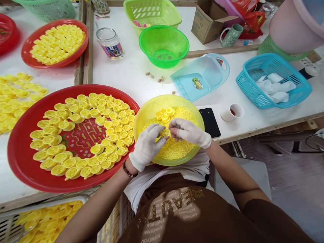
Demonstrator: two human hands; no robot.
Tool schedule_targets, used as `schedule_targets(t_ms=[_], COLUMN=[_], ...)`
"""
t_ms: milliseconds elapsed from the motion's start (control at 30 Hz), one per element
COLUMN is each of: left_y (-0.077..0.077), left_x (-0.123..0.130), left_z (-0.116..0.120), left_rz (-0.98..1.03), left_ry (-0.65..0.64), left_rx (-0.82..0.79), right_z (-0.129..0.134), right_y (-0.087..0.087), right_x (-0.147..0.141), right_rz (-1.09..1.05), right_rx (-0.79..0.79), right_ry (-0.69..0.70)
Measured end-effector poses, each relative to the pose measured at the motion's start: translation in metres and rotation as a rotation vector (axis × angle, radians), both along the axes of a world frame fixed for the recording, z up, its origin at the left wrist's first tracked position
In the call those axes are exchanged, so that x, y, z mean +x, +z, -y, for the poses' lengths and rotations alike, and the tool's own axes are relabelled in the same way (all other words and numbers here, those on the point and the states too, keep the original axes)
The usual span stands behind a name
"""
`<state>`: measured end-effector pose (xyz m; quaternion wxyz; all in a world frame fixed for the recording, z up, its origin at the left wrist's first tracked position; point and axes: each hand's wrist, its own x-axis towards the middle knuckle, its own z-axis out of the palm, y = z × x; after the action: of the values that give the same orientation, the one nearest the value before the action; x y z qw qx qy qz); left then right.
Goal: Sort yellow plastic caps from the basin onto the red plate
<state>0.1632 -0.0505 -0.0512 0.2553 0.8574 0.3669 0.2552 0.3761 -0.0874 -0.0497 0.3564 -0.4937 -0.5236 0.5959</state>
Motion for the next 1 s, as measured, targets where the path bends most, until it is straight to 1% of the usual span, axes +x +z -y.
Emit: schedule_targets(t_ms=[67, 133, 167, 233, 267, 300, 367, 400, 467, 533, 567, 633, 700, 767, 800, 867, 933, 1000], left_y=[0.000, 0.000, 0.000, 0.001, 0.002, 0.002, 0.003, 0.003, 0.003, 0.002, 0.002, 0.002, 0.002, 0.003, 0.003, 0.004, 0.003, 0.002], left_x=[-0.002, -0.002, -0.001, 0.001, 0.002, 0.002, 0.002, 0.001, 0.000, 0.000, 0.000, 0.003, 0.005, 0.006, 0.006, 0.004, 0.003, 0.002], left_z=[-0.001, 0.000, 0.000, 0.001, 0.002, 0.002, 0.002, 0.002, 0.001, 0.001, 0.001, 0.002, 0.003, 0.003, 0.003, 0.001, 0.000, -0.002], left_rz=[0.003, 0.009, 0.015, 0.022, 0.024, 0.025, 0.026, 0.028, 0.035, 0.035, 0.031, 0.013, -0.012, -0.033, -0.034, -0.016, 0.015, 0.032], left_ry=[0.022, 0.036, 0.037, 0.021, 0.012, 0.007, 0.009, 0.018, 0.044, 0.059, 0.058, 0.041, 0.026, 0.033, 0.042, 0.061, 0.069, 0.067], left_rx=[-0.023, -0.034, -0.030, -0.014, -0.008, -0.008, -0.029, -0.046, -0.069, -0.068, -0.060, -0.044, -0.032, -0.033, -0.040, -0.064, -0.092, -0.110], right_z=[0.001, 0.001, 0.001, -0.001, -0.001, -0.002, -0.003, -0.003, -0.002, -0.001, 0.000, -0.001, -0.002, -0.003, -0.003, -0.003, -0.003, -0.002], right_y=[0.002, 0.004, 0.004, 0.005, 0.005, 0.005, 0.005, 0.005, 0.005, 0.005, 0.006, 0.007, 0.008, 0.009, 0.008, 0.006, 0.003, 0.003], right_x=[0.004, 0.001, -0.002, -0.008, -0.010, -0.011, -0.009, -0.006, -0.003, -0.003, -0.005, -0.009, -0.013, -0.011, -0.009, -0.003, 0.001, 0.001], right_rz=[-0.022, 0.075, 0.156, 0.305, 0.342, 0.343, 0.259, 0.205, 0.159, 0.222, 0.270, 0.357, 0.385, 0.339, 0.300, 0.272, 0.354, 0.453], right_rx=[0.010, 0.091, 0.135, 0.195, 0.206, 0.201, 0.149, 0.120, 0.099, 0.140, 0.166, 0.205, 0.225, 0.193, 0.164, 0.142, 0.223, 0.334], right_ry=[-0.050, -0.122, -0.134, -0.104, -0.075, -0.046, -0.020, -0.033, -0.109, -0.173, -0.177, -0.125, -0.051, -0.010, -0.016, -0.092, -0.207, -0.256])
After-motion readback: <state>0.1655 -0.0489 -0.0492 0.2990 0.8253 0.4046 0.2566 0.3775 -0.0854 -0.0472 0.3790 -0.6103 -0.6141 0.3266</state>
